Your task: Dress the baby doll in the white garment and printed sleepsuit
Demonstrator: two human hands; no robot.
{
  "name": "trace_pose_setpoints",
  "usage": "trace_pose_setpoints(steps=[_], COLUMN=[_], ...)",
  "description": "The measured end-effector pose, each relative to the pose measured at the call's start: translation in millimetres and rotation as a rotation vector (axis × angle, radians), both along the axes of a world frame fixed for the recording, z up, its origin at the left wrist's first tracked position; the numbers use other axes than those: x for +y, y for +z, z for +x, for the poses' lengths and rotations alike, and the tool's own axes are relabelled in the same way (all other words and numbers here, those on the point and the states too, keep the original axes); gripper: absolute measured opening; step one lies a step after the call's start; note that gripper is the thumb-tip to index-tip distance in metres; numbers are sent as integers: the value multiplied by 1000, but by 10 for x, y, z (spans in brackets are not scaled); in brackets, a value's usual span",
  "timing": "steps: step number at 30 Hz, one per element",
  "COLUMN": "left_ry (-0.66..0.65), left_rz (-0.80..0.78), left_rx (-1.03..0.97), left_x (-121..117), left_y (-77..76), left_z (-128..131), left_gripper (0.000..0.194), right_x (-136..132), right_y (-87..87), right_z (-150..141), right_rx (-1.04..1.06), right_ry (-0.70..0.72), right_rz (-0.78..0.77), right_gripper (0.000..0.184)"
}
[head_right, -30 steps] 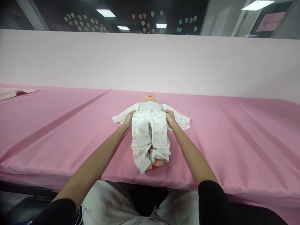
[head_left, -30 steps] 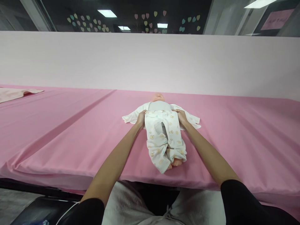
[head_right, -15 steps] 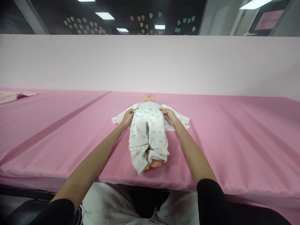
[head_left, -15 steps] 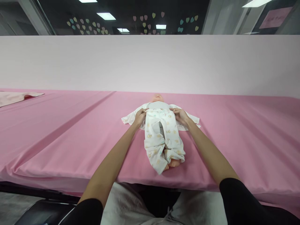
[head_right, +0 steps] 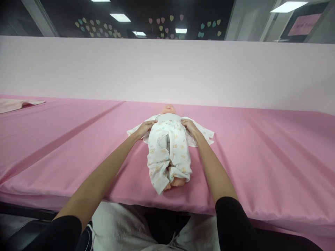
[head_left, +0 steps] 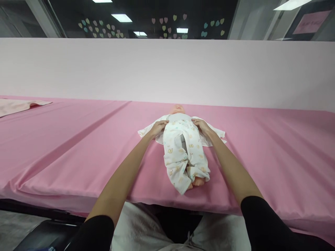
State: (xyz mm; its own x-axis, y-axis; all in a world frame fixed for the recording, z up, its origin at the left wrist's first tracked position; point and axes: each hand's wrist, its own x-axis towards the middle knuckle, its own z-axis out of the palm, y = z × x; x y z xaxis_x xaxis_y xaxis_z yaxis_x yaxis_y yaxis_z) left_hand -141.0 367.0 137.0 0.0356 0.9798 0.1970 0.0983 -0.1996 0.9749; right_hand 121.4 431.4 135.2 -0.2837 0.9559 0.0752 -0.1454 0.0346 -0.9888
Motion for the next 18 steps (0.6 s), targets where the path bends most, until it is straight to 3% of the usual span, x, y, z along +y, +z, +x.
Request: trace_pose_setpoints(steps=[3,5,10,14,18], left_ry=[5,95,454,557,547], left_rz=[21,73,276,202,140], left_rx=[127,261,573,501,481], left_x=[50,93,225,328,293], left_y=[29,51,63,11,-35], left_z=[-21,3,186,315,351], left_gripper=[20,19,17,17,19], right_x=[24,48,194,310,304], right_y=[-14,-48,-129,-108,-44], right_z=[50,62,-46,-156,-178], right_rx=[-40,-59,-374,-493,-584], right_ry=[41,28,-387,-564,-561], right_rz=[34,81,223,217,250], right_gripper=[11,14,13,10,8])
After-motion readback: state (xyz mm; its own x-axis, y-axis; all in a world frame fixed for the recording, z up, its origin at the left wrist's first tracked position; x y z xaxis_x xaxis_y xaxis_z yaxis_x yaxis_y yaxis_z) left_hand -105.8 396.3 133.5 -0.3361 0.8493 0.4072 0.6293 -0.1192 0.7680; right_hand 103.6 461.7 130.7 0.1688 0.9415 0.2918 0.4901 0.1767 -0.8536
